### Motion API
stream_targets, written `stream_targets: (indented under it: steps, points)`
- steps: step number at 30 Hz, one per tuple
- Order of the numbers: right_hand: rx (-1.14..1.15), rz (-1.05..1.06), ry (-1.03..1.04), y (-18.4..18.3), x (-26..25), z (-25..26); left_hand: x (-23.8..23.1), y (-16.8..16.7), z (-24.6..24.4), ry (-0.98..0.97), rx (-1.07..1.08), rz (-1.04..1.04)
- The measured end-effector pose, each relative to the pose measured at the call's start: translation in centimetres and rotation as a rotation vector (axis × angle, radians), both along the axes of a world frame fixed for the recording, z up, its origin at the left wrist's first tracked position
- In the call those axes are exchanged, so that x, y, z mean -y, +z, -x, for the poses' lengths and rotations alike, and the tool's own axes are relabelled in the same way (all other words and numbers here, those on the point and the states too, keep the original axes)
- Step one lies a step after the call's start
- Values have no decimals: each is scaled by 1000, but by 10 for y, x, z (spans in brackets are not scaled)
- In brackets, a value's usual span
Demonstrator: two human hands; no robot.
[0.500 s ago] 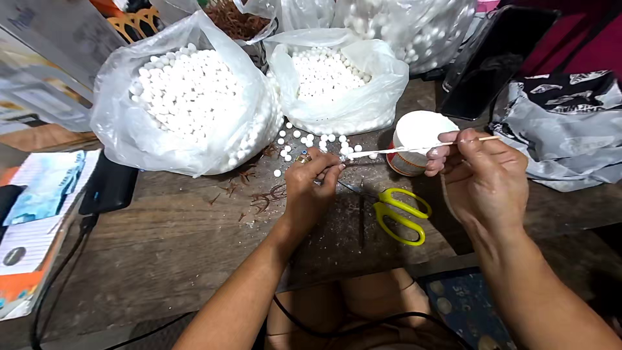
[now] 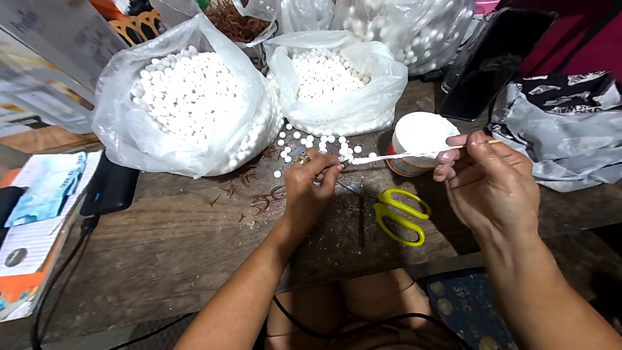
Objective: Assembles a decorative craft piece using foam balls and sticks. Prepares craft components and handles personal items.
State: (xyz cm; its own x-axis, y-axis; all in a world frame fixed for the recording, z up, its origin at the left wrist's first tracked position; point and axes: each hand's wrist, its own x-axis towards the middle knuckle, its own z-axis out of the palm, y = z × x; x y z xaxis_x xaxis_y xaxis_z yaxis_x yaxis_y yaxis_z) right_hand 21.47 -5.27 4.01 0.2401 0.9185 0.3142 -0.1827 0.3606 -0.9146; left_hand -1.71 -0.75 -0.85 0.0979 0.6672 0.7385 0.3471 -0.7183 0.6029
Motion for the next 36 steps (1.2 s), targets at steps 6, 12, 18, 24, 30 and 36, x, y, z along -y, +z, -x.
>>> stream_targets:
  steps: [6,12,18,24,30,36]
  points:
    - [-45,47,-28,1,-1,-5,0,0,1,-17,7,18]
    - [77,-84,-75,-10,-3,6,0,0,1,-20,10,20]
    - [77,-76,-67,-10,-3,9,0,1,1,-31,4,13]
    - [62,-62,-55,-8,-2,9,1,1,1,-40,6,25]
    - [44,-54,-49,-8,-1,8,1,1,0,-33,18,13]
    - [35,-39,-41,-7,-2,9,1,0,0,-34,8,13]
